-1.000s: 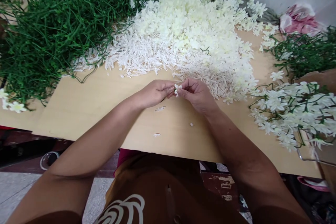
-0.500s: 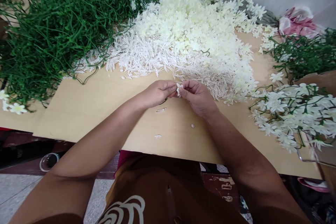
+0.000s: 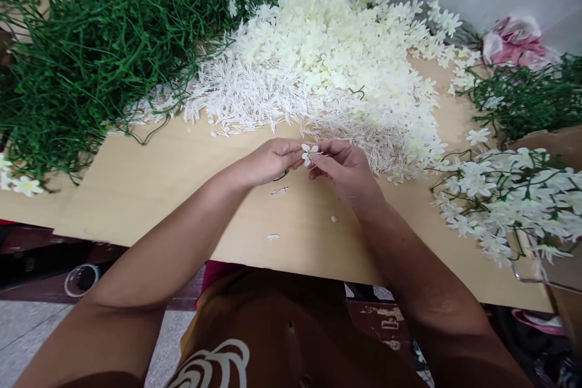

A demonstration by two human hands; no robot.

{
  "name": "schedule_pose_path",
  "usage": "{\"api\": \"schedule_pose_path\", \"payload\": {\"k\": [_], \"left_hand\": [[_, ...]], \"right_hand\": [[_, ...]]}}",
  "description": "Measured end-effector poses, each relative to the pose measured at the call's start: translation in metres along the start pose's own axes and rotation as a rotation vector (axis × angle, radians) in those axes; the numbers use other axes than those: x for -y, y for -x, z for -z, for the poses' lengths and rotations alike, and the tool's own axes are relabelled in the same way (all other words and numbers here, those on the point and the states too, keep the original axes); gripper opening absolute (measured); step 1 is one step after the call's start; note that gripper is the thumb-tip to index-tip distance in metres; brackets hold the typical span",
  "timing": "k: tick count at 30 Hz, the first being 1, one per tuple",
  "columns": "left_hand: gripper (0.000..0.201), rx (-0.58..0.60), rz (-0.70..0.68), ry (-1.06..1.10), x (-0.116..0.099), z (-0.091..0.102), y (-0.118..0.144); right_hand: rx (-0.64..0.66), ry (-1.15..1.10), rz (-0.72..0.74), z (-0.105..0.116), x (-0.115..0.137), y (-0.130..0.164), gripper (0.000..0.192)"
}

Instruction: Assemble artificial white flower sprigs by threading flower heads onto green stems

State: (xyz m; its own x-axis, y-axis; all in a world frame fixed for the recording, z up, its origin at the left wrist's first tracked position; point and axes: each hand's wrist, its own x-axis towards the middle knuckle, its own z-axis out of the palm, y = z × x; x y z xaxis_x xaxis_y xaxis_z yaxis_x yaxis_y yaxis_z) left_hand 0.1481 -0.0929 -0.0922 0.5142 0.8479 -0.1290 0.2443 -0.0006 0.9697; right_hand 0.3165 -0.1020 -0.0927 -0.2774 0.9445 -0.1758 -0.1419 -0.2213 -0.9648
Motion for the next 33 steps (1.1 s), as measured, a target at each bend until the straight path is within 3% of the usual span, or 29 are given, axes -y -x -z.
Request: {"api": "schedule_pose_path", "payload": {"k": [14,21,25,33], "left_hand": [[0.036,0.026,-0.024,0.029,0.002,-0.001,0.002],[0.026,0.033,-0.036,-0.024,0.003,0.0,0.004],[0.023,0.034,-0.076,-0.111,0.005,-0.001,0.004],[0.012,-0.023,-0.019,-0.455,0.004,-0.005,0.002]], "right_hand": [[0.057,-0.073,-0.005,0.003,-0.014,-0.006,0.032],[0.084,-0.068,0.005,0.001,-0.014,-0.006,0.03],[0.108,-0.058,-0.011,0.003,-0.014,-0.006,0.023],[0.064,0.097,-0.028,0.003,-0.01,-0.008,0.023]]}}
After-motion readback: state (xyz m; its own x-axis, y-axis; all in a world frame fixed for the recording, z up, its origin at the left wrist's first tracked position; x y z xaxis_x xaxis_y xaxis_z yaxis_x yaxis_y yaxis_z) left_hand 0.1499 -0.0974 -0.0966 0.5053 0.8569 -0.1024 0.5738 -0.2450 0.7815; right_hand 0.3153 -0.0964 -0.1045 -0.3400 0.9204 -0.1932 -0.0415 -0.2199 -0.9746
